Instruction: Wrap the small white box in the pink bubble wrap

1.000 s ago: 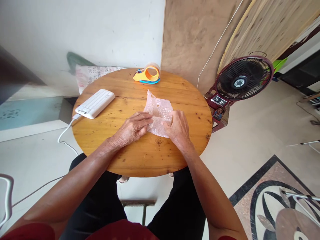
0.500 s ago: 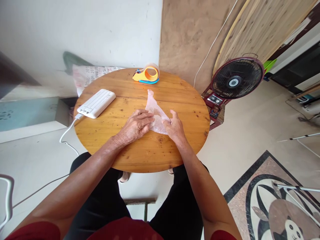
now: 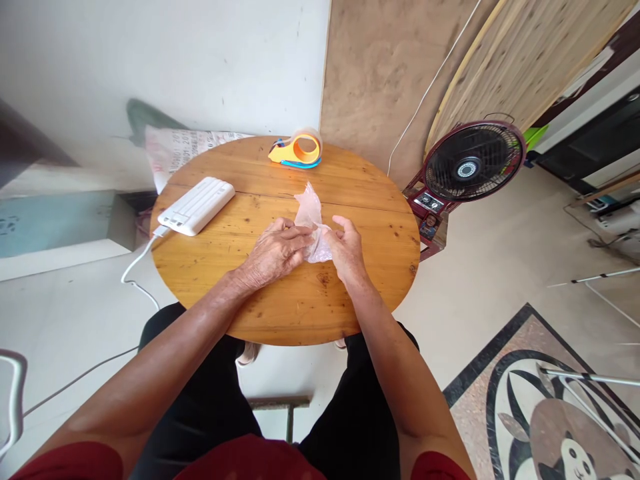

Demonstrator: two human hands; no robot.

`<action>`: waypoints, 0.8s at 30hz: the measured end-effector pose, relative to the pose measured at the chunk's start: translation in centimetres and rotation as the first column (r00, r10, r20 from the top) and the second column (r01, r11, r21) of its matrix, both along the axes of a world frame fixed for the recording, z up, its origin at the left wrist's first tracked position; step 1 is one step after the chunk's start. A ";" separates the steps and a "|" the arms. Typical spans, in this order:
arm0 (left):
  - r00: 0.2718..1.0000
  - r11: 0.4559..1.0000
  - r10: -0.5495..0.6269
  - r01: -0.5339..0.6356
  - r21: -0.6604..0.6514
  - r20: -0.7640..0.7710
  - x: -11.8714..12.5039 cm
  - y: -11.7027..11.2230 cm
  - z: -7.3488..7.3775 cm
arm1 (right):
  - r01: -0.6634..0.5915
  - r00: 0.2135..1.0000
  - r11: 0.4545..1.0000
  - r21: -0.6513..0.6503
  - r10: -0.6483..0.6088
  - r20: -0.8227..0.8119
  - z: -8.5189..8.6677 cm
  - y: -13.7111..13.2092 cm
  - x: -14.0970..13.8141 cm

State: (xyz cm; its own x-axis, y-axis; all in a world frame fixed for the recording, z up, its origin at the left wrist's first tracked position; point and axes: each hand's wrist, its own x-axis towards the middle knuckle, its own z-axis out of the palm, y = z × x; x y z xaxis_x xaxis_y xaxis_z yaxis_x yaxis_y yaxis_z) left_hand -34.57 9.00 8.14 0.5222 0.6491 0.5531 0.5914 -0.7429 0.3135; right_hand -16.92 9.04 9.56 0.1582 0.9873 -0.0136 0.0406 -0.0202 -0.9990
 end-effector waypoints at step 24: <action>0.943 0.975 0.057 0.018 -0.220 0.329 0.2 -0.3 -0.3 | -0.086 0.981 0.989 -0.122 0.105 0.163 3.6 0.0 -1.9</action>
